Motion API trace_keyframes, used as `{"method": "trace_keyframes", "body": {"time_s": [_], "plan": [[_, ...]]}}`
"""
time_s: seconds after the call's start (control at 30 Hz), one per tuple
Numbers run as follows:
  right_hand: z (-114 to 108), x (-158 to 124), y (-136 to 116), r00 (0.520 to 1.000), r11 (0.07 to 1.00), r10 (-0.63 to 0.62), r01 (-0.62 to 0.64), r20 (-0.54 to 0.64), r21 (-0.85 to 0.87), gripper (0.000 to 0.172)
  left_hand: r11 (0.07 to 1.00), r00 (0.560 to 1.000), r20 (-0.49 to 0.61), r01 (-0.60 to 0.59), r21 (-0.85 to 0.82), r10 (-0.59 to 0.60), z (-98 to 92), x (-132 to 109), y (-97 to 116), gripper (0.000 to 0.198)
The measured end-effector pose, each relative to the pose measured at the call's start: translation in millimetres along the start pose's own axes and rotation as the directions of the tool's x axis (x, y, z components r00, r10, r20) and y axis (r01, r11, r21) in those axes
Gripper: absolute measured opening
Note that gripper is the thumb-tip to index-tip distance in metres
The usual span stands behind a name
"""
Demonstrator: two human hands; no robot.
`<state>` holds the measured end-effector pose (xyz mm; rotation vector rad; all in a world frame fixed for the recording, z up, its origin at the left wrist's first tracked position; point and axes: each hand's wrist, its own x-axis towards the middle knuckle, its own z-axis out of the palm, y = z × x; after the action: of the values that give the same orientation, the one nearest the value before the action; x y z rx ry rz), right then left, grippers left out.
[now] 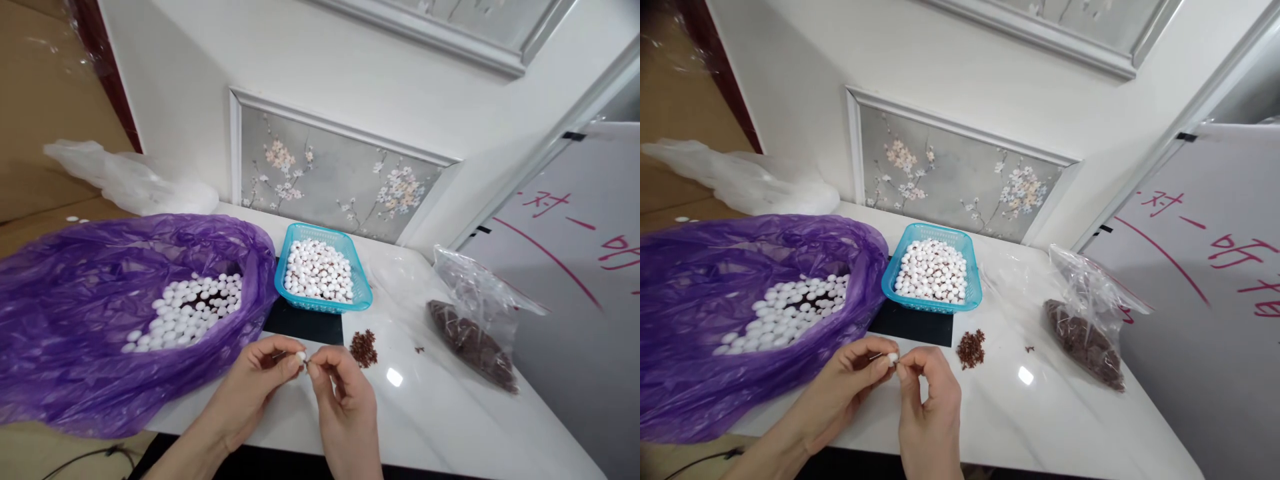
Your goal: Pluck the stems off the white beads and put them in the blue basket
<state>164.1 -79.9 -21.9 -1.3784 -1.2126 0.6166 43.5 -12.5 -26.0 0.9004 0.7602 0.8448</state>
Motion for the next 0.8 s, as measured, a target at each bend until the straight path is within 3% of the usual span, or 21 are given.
{"method": "trace_keyframes", "body": {"time_s": [0.23, 0.53, 0.8], "plan": [[1.3, -0.5, -0.8, 1.0, 0.999, -0.019, 0.019, -0.01, -0.027, 0.013, 0.991, 0.994, -0.027, -0.101, 0.093, 0.104, -0.2, -0.6, 0.0, 0.008], [-0.5, 4.0, -0.5, 0.991, 0.981, 0.133, -0.136, 0.034, 0.14, 0.013, 0.994, 0.995, 0.029, -0.098, 0.058, 0.096, -1.6, 0.3, -2.8, 0.005], [0.8, 1.9, 0.0, 0.997, 0.996, 0.075, -0.075, 0.002, 0.045, 0.014, 0.975, 0.985, 0.027, -0.175, 0.133, 0.173, -3.8, 2.3, -5.0, 0.002]]}}
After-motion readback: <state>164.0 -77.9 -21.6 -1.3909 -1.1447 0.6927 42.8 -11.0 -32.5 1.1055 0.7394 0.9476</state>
